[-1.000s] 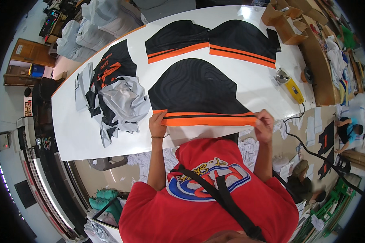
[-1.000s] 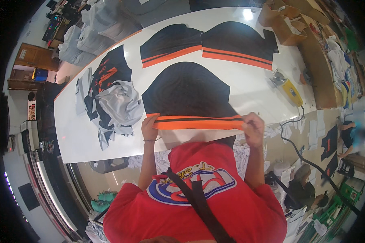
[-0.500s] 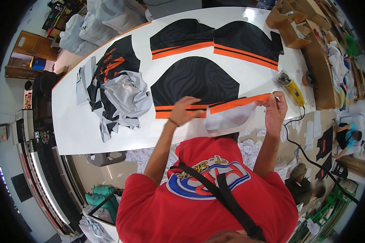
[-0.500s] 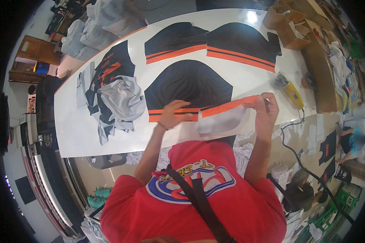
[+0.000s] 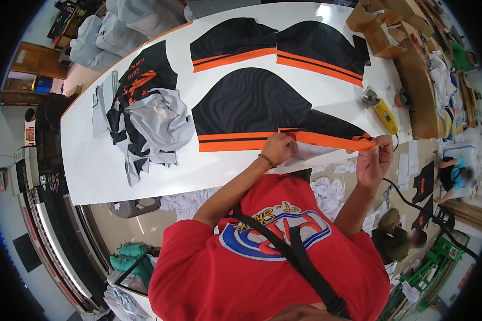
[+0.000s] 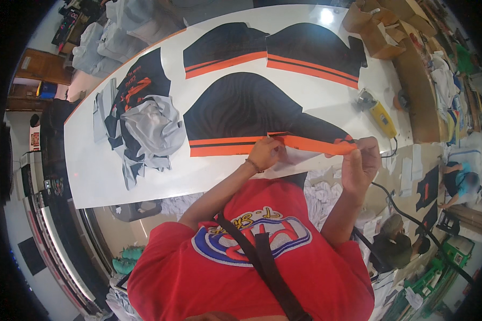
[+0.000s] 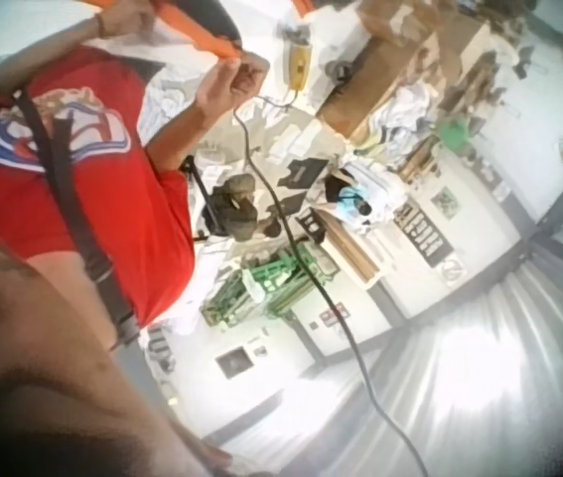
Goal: The person assembles a black and orange jersey by placing orange stripes and white paper templates onto black fabric pieces on a table. They smooth the materials and handle a finished jersey with the number 26.
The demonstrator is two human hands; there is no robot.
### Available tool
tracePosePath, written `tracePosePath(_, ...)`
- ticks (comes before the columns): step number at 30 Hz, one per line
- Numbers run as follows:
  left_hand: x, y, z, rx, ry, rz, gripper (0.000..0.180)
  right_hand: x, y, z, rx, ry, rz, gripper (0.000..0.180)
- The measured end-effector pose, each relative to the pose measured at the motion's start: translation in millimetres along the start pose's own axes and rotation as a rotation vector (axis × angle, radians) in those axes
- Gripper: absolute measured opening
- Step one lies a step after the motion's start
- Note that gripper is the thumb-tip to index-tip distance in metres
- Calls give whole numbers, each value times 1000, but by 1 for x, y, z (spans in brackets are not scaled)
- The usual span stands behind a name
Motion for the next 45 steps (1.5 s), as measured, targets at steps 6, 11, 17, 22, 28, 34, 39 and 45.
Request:
tracePosePath(6, -43, 29, -4, -327, -49, -24, 84, 1, -2, 1, 60, 44, 57, 19)
tracePosePath(11, -41, 38, 16, -478, 4, -4, 82, 6, -24, 7, 165, 53, 0, 24)
tracePosePath(17, -5, 73, 39, -402, -113, -15, 26, 4, -8, 36, -11, 94, -118, 17)
tracePosePath(22, -12, 183, 43, -744, -122, 174, 28, 7, 23, 74, -193, 121, -10, 8)
tracePosePath(28, -61, 234, 3, -853, -284, 340, 32, -2, 99, 49, -354, -16, -141, 4)
tracePosePath(34, 1, 159, -33, -645, -163, 384, 31, -91, 159, -23, -333, -455, -488, 10)
tracePosePath(39, 46, 116, -56, -490, -99, 425, 31, -159, 183, -74, -357, -553, -699, 32)
tracePosePath(45, 56, 111, -72, -434, -23, 386, 27, -193, 196, -95, -355, -553, -881, 38)
Point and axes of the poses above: each hand's wrist, its own z-axis towards the middle knuckle, its own y-axis out of the back of the hand, x = y × z, the point moved 6 cm from there along z, towards the middle knuckle, and after that the axes turned 1 degree about -x, right-handed, at the moved point
